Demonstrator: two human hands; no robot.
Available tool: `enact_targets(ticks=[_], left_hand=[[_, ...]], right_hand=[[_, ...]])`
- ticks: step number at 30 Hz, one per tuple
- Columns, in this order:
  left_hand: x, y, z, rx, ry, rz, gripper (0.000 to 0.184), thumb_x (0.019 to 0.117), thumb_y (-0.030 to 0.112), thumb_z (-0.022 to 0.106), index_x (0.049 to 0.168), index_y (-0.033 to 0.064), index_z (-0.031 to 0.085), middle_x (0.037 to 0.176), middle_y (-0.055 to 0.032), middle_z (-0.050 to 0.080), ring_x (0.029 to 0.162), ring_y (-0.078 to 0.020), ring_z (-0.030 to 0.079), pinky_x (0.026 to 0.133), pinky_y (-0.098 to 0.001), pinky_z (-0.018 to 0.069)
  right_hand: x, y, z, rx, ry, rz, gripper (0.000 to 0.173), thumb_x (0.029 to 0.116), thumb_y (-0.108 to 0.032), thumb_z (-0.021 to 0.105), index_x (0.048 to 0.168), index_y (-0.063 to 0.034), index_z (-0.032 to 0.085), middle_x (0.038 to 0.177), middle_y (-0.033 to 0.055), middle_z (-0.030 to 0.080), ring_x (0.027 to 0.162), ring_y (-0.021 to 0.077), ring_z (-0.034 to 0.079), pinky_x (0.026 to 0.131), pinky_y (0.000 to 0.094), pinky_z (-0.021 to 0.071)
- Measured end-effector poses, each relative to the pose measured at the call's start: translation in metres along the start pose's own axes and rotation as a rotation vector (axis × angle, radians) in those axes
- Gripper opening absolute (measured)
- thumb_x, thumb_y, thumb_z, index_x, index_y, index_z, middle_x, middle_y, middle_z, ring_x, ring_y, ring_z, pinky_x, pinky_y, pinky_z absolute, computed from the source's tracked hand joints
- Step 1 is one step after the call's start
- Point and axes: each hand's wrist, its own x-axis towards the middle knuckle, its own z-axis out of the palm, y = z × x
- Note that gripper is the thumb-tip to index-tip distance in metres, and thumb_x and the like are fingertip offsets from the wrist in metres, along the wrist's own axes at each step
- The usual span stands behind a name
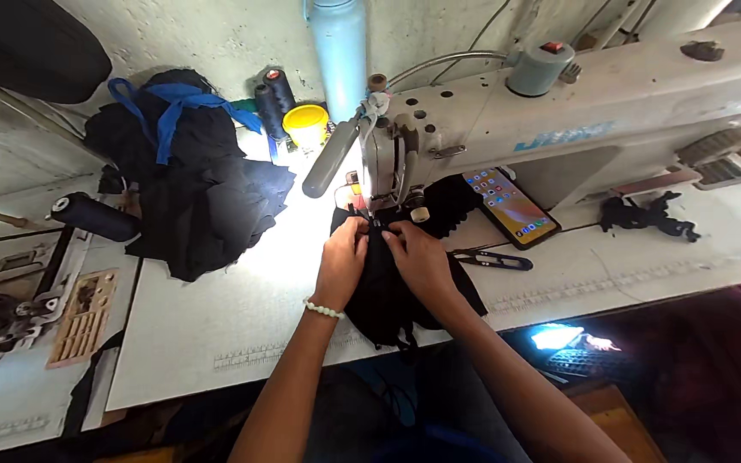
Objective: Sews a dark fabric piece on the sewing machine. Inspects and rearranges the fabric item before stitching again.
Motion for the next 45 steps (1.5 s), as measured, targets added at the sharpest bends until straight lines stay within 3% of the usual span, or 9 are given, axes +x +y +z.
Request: enact_targets(ticks=[7,10,15,18,25,30,36,41,45], left_hand=[[0.011,-0.005,-0.001,0.072,-0.001,0.085,0.019,0.0967,0.002,0.063,0.112,-0.0002,0.074,0.1,-0.0168,0.073,0.094,-0.0288,0.073,0.088,-0.0449,0.0578],[0.021,-0.004,-0.002,0.101,-0.077,0.055,0.011,0.0941,0.007,0.07,0.102,0.0026,0.077,0.094,-0.0156,0.071,0.089,-0.0298,0.07,0.082,-0.0476,0.0572],[0.019,-0.006,0.003,0.054,-0.031,0.0,0.008,0.0942,0.007,0.069,0.098,0.0036,0.076,0.09,-0.0139,0.069,0.085,-0.0282,0.069,0.078,-0.0482,0.0564],[0.018,-0.005,0.001,0.016,-0.045,-0.041,0.009,0.0953,0.008,0.068,0.099,0.0039,0.076,0.091,-0.013,0.069,0.087,-0.0266,0.069,0.08,-0.0469,0.0558],[0.021,-0.007,0.002,-0.005,-0.045,-0.054,0.006,0.0918,0.005,0.07,0.094,0.0032,0.075,0.087,-0.0124,0.068,0.082,-0.0246,0.067,0.076,-0.0433,0.0556],[0.023,-0.007,-0.003,-0.053,-0.092,-0.077,0.005,0.0923,0.003,0.07,0.095,0.0021,0.074,0.089,-0.0129,0.068,0.08,-0.0233,0.067,0.075,-0.0409,0.0565],[0.026,-0.004,-0.006,-0.063,-0.136,-0.111,0.006,0.0953,0.003,0.068,0.098,0.0016,0.073,0.09,-0.013,0.067,0.079,-0.0222,0.068,0.076,-0.0398,0.0576],[0.025,-0.005,-0.004,-0.037,-0.127,-0.107,0.005,0.0934,0.003,0.069,0.097,0.0024,0.073,0.091,-0.0126,0.067,0.081,-0.023,0.067,0.076,-0.0399,0.0573],[0.025,-0.007,-0.005,-0.031,-0.124,-0.092,0.005,0.0925,0.002,0.069,0.095,0.0022,0.073,0.089,-0.0132,0.067,0.08,-0.0234,0.066,0.076,-0.0404,0.0562]], right_hand=[[0.021,-0.015,-0.003,-0.017,-0.063,0.038,0.017,0.0969,-0.014,0.07,0.104,0.0013,0.069,0.104,0.0222,0.067,0.096,0.0406,0.067,0.08,0.0591,0.052],[0.023,-0.013,-0.001,0.115,-0.023,0.113,0.016,0.0991,-0.014,0.066,0.108,-0.0001,0.067,0.09,0.0167,0.068,0.086,0.0337,0.066,0.077,0.054,0.0509],[0.018,-0.012,0.0,0.177,-0.071,0.165,0.036,0.0951,-0.017,0.073,0.126,-0.0008,0.064,0.095,0.0149,0.069,0.088,0.0301,0.065,0.082,0.0517,0.0522],[0.018,-0.012,-0.004,0.117,-0.065,0.177,0.025,0.0939,-0.013,0.072,0.117,-0.0026,0.07,0.093,0.0143,0.067,0.09,0.0304,0.063,0.082,0.0518,0.0497],[0.018,-0.008,0.001,0.057,-0.008,0.116,0.025,0.107,-0.011,0.047,0.121,-0.0024,0.066,0.094,0.0154,0.071,0.091,0.0329,0.068,0.083,0.0538,0.0516],[0.018,-0.015,-0.001,0.024,-0.041,0.16,0.033,0.1002,-0.032,0.068,0.123,-0.0078,0.07,0.108,0.0201,0.072,0.103,0.0383,0.067,0.089,0.0583,0.0496],[0.025,-0.02,0.0,-0.097,-0.017,0.184,0.022,0.0995,-0.021,0.068,0.117,-0.0082,0.074,0.105,0.0216,0.073,0.104,0.0423,0.067,0.087,0.0598,0.0499],[0.022,0.006,0.036,-0.277,0.461,-0.31,0.009,0.0895,0.0,0.066,0.092,-0.0017,0.074,0.069,0.0176,0.067,0.064,0.0387,0.069,0.052,0.0519,0.051],[-0.001,0.013,0.037,-0.408,0.382,-0.517,0.01,0.0891,-0.001,0.066,0.092,0.0004,0.075,0.079,0.0162,0.069,0.077,0.037,0.07,0.061,0.0472,0.0555]])
